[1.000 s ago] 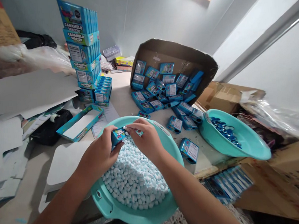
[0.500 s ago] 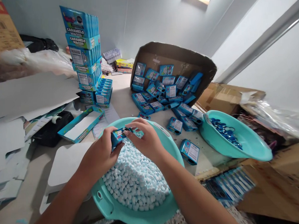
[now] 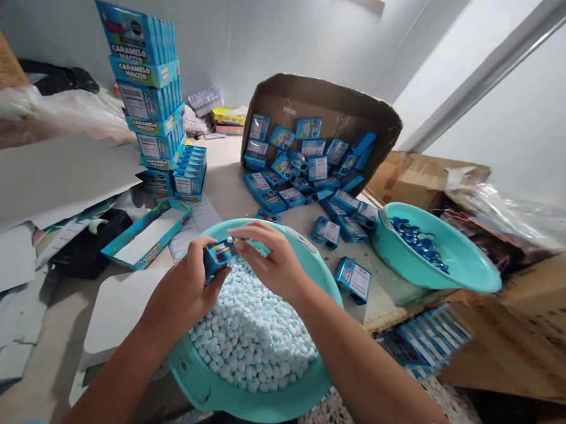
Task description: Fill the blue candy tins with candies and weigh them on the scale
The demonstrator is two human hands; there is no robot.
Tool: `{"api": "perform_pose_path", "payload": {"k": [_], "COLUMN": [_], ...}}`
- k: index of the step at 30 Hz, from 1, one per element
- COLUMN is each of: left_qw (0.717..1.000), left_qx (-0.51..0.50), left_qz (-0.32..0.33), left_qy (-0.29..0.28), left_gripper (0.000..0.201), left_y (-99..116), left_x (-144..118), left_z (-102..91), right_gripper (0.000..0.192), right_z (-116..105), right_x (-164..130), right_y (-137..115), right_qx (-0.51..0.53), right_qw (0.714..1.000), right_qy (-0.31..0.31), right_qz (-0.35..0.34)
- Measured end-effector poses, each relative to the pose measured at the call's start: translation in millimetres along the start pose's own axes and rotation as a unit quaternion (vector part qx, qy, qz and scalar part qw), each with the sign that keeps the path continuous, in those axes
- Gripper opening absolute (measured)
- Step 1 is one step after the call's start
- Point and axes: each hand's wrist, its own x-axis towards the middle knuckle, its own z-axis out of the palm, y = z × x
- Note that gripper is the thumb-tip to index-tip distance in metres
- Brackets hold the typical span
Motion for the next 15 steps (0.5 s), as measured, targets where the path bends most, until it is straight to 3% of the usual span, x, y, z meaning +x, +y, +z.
{"api": "perform_pose_path", "payload": {"k": [5,11,13,15], "left_qw": [1.0,0.997,0.994,0.992], "left_qx": [0.0,-0.019,-0.023,-0.024], "left_qz": [-0.018,-0.074,-0.101,-0.113], "left_qy": [0.003,0.028,0.042,0.059], "left_gripper": [0.037,0.038,0.041,0.044], "left_y": [-0.4,2.6,3.2,3.3], "left_x": [0.5,2.3,2.8,3.1], "left_z": [0.3,-1.0,-1.2,-1.2], "right_gripper": [0.044,0.042,0.037,0.034], "right_z": [-4.1,-7.7,-3.5,3.9], "right_x": [3.4,0.9,-3.0,-7.3], "right_y": [-3.3,29.7,43.3,51.9], "right_qx": [-0.032,-0.064,-0.136,-0.193], "right_qw": [0.999,0.986,0.972,0.949], "right_qy": [-0.016,0.073,-0.029,-0.175], "right_qz": [0.002,0.136,0.188,0.178]}}
